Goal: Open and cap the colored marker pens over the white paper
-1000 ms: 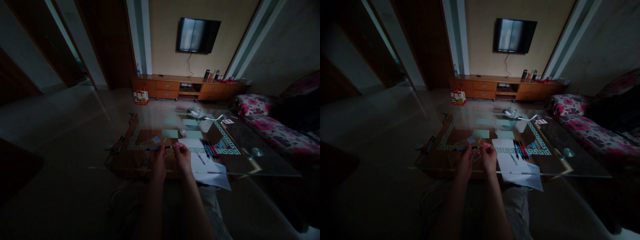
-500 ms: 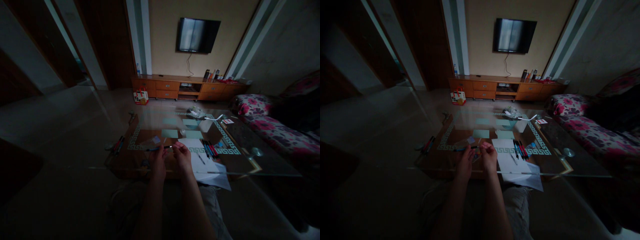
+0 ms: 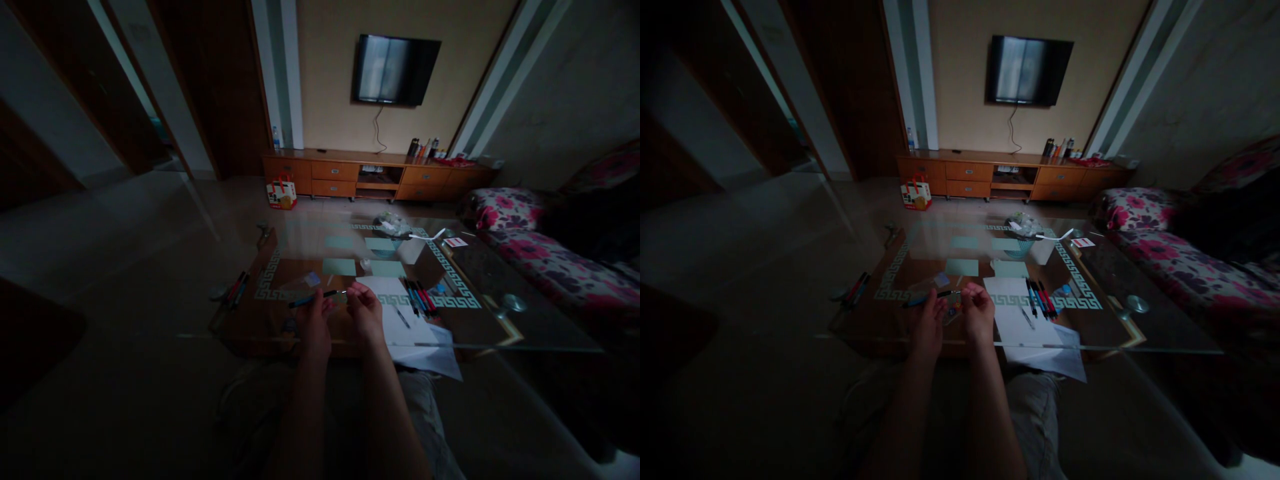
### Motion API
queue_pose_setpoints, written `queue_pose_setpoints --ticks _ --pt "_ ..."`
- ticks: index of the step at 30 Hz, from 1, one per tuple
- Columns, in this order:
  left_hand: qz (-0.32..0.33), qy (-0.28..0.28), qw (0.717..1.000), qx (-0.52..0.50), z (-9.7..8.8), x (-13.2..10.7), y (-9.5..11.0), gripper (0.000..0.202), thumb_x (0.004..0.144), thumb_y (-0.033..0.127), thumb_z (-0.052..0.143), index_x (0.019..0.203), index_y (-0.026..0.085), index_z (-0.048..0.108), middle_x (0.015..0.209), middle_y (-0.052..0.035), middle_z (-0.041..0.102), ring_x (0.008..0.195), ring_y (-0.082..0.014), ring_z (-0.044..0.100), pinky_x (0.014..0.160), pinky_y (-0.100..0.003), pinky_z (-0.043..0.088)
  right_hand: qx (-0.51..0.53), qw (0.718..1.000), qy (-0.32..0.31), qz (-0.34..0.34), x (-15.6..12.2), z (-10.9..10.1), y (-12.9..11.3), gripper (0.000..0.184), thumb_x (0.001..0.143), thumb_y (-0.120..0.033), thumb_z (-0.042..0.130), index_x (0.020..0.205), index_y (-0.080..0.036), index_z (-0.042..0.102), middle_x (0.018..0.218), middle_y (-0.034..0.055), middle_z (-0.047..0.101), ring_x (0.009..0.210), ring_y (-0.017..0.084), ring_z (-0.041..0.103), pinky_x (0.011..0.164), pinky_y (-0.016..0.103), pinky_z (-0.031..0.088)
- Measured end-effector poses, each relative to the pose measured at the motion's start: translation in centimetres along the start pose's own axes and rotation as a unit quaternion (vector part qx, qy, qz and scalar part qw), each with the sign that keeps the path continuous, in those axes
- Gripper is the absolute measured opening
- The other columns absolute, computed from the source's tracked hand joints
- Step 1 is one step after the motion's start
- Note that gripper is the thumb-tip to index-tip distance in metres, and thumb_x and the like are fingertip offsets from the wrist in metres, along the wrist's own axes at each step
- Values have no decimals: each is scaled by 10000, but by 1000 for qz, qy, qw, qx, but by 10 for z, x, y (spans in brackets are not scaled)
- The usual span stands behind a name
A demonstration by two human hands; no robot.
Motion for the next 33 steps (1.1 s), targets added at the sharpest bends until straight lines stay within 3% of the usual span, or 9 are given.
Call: queue_pose_setpoints --ticks 3,6,11,16,26,33 --pt "2 17 1000 -9 -5 1 1 323 693 347 830 853 138 642 746 -16 655 682 -105 652 667 -212 533 4 1000 10 0 3 -4 3 409 693 -402 749 1006 -173 621 827 15 667 630 112 566 571 228 435" --pt "9 47 999 -17 -13 3 3 294 726 344 809 844 140 632 765 -22 655 695 -103 656 671 -206 535 -74 995 20 -70 5 -8 -8 319 736 -386 700 949 -161 624 862 44 672 739 151 608 674 268 483" --pt "3 101 994 -33 -25 5 4 221 795 317 756 870 151 632 801 -24 651 716 -95 656 676 -191 540 -289 947 -1 -142 2 1 -17 200 808 -307 605 960 -179 627 869 58 697 701 170 623 672 285 483" --pt "4 103 994 -44 -28 7 4 197 816 312 736 867 153 632 808 -23 638 723 -89 648 680 -183 542 -385 908 -59 -154 -1 20 -3 218 809 -178 556 1013 -209 627 861 35 710 721 176 649 683 274 477" --pt "10 95 994 -56 -29 10 7 191 798 292 753 857 163 625 796 -12 643 690 -87 644 666 -190 541 -466 873 -66 -131 -4 35 22 216 847 -169 534 1016 -237 650 900 53 705 749 172 662 687 250 473" --pt "1 97 994 -53 -28 10 7 214 789 318 761 823 160 622 761 -2 646 696 -93 651 690 -206 539 -431 888 -70 -144 -3 35 18 243 813 -155 556 1017 -234 662 897 52 710 726 179 653 683 272 478"
Point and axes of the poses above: each hand's wrist, its own x-axis towards the middle knuckle, its own z-axis out of the palm, y = z × x, the point moved 10 cm from there along x, towards the middle knuckle
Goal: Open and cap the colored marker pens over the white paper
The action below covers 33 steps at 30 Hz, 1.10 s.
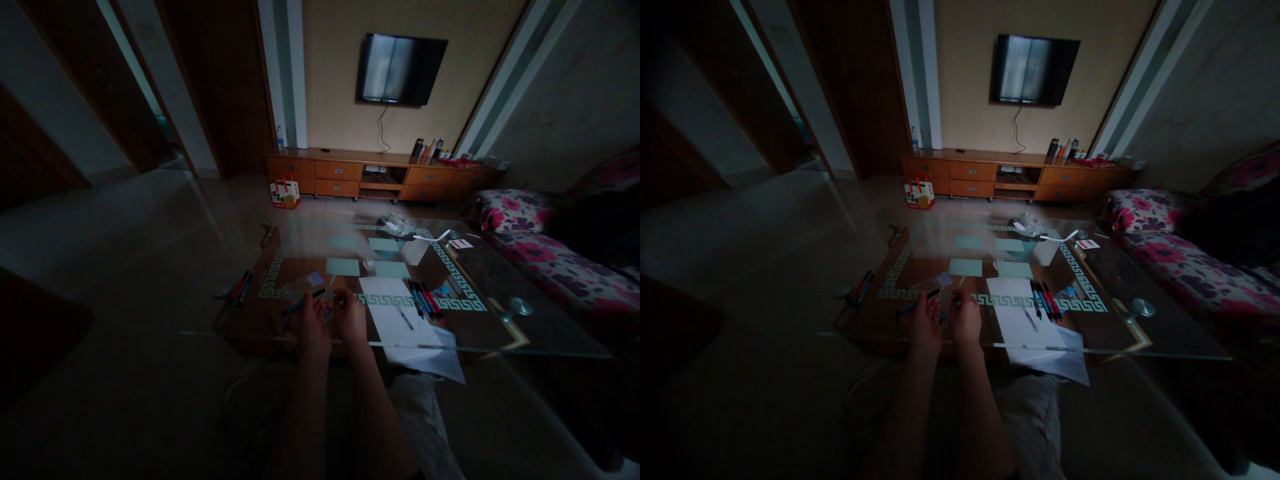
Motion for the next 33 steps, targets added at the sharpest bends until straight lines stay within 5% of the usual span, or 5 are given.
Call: queue_pose_setpoints --ticks 17,22,26,33 --pt "3 -15 1000 9 2 0 -1 232 771 328 776 828 158 629 767 -7 649 694 -93 651 685 -205 530 59 998 27 1 0 -11 -3 246 757 -163 584 981 -211 672 920 48 707 668 163 610 671 287 469" --pt "-17 -76 997 19 17 -7 -7 265 731 314 809 870 155 649 807 -28 689 734 -122 683 706 -228 537 210 976 37 43 5 -25 -3 212 782 -277 607 962 -186 669 932 60 706 728 167 633 672 278 500" --pt "-29 -151 988 9 36 -18 -12 310 722 313 812 955 171 665 894 -48 725 776 -145 703 733 -254 532 332 938 -27 94 4 -20 -9 280 729 -312 682 983 -195 666 899 37 697 705 146 619 619 240 484" --pt "-42 -215 975 45 52 -33 -16 338 707 346 813 944 143 683 956 -91 732 883 -199 706 767 -277 523 393 908 -45 139 -1 -18 -12 347 737 -490 709 670 -182 564 665 -18 607 590 108 529 522 204 381"
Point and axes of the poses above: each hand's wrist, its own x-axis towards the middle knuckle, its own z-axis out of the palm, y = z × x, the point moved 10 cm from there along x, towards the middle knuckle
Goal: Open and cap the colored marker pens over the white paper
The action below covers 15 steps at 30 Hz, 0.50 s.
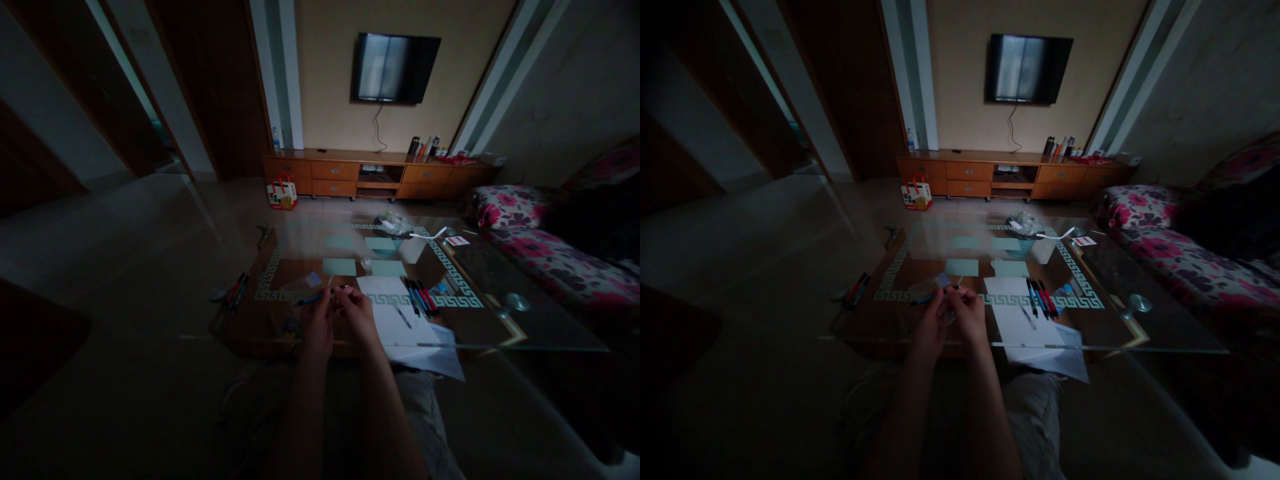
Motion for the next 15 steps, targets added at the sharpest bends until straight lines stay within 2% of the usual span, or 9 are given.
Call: queue_pose_setpoints --ticks 8,15 --pt "14 -28 999 -15 4 2 0 358 713 245 799 1040 186 667 1013 -74 723 885 -176 695 816 -292 523 55 997 54 -21 3 -13 0 385 733 -522 714 699 -198 509 622 -54 520 536 87 455 500 204 362" --pt "13 -14 1000 -15 1 2 0 301 698 266 809 949 165 677 966 -71 725 864 -170 694 817 -288 527 37 996 70 -40 3 -14 -3 408 738 -558 699 697 -198 511 601 -47 493 535 93 434 494 213 360"
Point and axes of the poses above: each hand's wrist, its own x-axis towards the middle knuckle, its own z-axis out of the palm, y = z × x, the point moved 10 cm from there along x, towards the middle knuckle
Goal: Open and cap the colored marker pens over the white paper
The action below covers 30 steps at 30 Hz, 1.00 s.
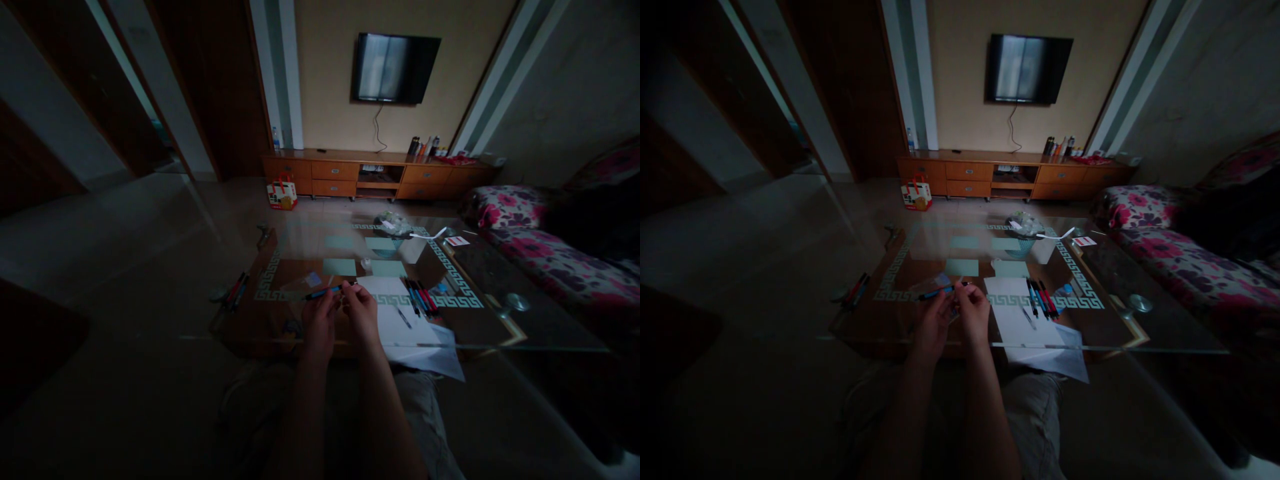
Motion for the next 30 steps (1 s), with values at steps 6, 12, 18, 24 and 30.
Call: queue_pose_setpoints --ticks 6,12,18,24,30 --pt "9 33 999 12 -8 2 -2 288 693 278 821 913 153 682 881 -40 713 771 -121 676 766 -240 523 24 1000 18 2 -1 -3 -1 390 736 -519 721 672 -197 510 584 -60 476 520 86 408 506 224 349" --pt "6 35 999 16 -8 0 -2 308 681 319 831 873 135 677 809 -31 699 744 -118 674 745 -237 519 33 999 32 -3 -1 -6 0 386 720 -511 739 671 -187 536 578 -61 485 513 83 402 497 226 346" --pt "18 39 999 32 -10 0 0 322 685 339 822 882 137 668 784 -24 687 710 -115 659 716 -234 507 34 999 37 -6 0 -8 0 359 730 -484 741 672 -176 565 589 -51 494 526 85 394 503 228 341" --pt "25 45 998 45 -13 1 1 346 680 364 820 891 139 666 789 -29 681 708 -122 647 699 -241 503 33 998 45 -12 1 -8 0 354 715 -475 755 669 -170 582 614 -43 519 543 86 392 530 236 340" --pt "33 45 997 55 -13 0 2 325 684 375 808 861 144 664 758 -18 664 701 -123 638 694 -249 501 42 998 33 -17 0 -6 0 332 731 -466 748 686 -168 606 625 -42 521 555 86 383 541 238 329"
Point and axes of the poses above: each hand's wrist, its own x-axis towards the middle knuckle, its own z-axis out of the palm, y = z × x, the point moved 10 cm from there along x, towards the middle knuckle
